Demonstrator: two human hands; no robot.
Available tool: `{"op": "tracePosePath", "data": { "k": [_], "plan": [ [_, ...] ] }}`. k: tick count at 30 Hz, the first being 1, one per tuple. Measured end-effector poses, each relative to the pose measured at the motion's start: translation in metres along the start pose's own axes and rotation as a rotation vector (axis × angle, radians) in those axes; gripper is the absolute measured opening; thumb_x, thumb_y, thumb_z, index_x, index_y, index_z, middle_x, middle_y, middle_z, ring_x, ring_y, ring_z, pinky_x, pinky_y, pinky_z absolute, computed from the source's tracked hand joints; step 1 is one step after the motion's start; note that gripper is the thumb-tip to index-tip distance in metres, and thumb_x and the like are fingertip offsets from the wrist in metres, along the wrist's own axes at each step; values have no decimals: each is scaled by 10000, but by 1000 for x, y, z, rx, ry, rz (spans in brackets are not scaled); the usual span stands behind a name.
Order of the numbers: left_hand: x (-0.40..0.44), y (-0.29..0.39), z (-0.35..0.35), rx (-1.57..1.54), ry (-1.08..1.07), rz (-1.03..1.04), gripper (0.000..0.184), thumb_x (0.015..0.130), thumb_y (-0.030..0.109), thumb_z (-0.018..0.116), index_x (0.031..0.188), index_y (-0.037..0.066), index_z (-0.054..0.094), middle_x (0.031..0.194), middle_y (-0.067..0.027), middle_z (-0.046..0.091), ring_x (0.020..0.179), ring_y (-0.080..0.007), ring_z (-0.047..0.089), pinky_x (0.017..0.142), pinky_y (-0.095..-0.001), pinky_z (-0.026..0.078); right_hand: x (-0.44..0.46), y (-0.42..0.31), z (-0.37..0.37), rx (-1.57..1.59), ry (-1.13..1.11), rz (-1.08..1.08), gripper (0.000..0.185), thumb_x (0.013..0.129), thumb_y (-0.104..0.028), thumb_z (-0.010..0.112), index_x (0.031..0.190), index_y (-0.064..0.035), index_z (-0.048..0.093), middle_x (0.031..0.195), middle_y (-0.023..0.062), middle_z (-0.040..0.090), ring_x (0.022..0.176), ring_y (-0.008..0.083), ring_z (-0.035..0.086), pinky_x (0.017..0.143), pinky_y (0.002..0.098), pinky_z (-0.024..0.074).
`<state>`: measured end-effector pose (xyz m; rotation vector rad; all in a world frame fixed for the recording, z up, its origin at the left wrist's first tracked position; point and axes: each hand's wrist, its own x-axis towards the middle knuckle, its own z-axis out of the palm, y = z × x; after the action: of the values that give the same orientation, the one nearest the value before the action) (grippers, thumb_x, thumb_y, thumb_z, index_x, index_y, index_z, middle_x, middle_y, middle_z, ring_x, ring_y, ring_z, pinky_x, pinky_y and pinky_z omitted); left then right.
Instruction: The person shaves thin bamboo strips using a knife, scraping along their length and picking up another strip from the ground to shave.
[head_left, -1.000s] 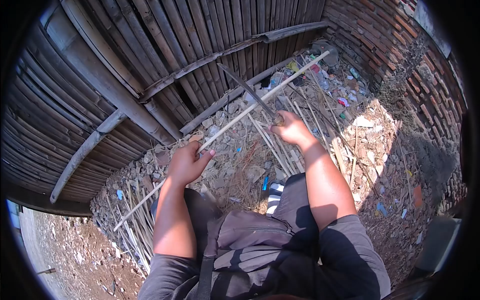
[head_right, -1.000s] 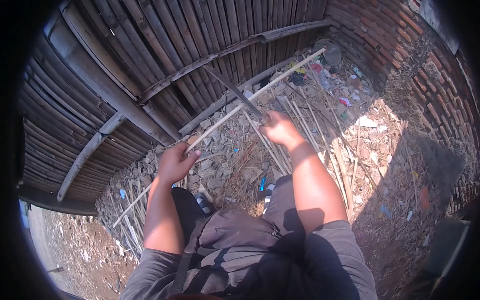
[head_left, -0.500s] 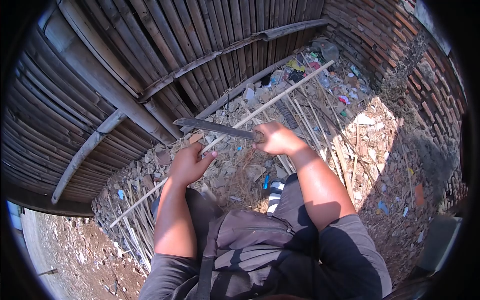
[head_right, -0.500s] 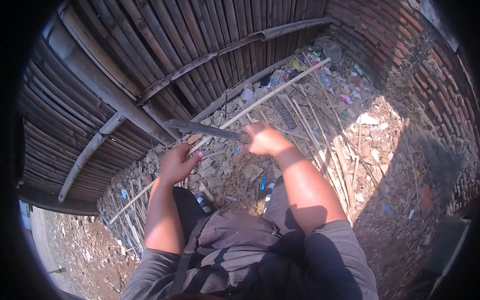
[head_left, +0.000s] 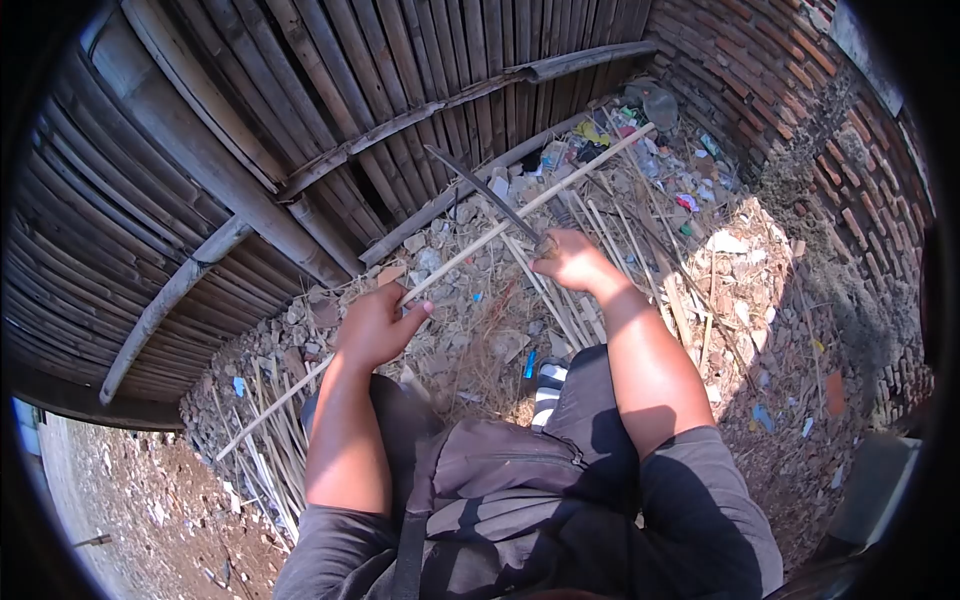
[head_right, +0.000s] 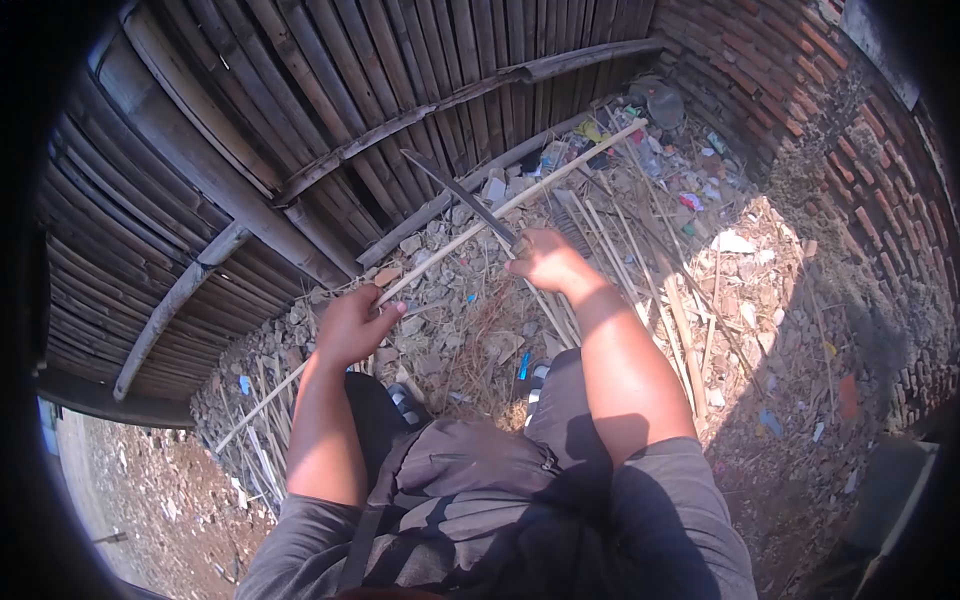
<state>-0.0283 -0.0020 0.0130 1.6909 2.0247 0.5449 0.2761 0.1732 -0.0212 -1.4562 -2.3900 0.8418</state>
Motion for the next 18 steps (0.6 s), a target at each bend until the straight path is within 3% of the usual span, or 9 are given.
{"op": "tracePosePath", "data": {
  "k": [2, 5, 12, 18],
  "plan": [
    [-1, 2, 3, -25, -3, -20, 566, 910, 575, 729, 938, 11, 686, 748, -174, 680, 733, -380, 696, 674, -470, 522, 3, 5, 16, -94, 47, -83, 630, 831, -406, 823, 1299, -15, 667, 1234, 281, 702, 1180, 431, 670, 1022, 471, 527],
    [0, 1, 4, 29, -1, 19, 567, 911, 576, 728, 952, 12, 696, 769, -182, 694, 759, -390, 708, 686, -475, 530, -7, -27, 4, -56, -208, -26, 628, 843, -403, 813, 1338, -48, 661, 1271, 263, 695, 1203, 420, 664, 1040, 463, 524],
    [-1, 6, 0, 64, -44, 18, 569, 915, 576, 722, 1000, 14, 713, 787, -190, 705, 788, -403, 718, 719, -484, 541, -14, -29, 9, -38, -157, -91, 565, 839, -358, 830, 1285, -46, 680, 1191, 244, 720, 1143, 399, 690, 993, 446, 547],
    [0, 7, 2, 9, -65, -6, 567, 918, 570, 725, 1012, 10, 714, 788, -193, 706, 793, -401, 720, 730, -484, 544, -14, -34, 0, -27, -220, -15, 564, 843, -354, 832, 1308, -74, 681, 1217, 244, 717, 1155, 389, 689, 1000, 442, 541]
  ]
}}
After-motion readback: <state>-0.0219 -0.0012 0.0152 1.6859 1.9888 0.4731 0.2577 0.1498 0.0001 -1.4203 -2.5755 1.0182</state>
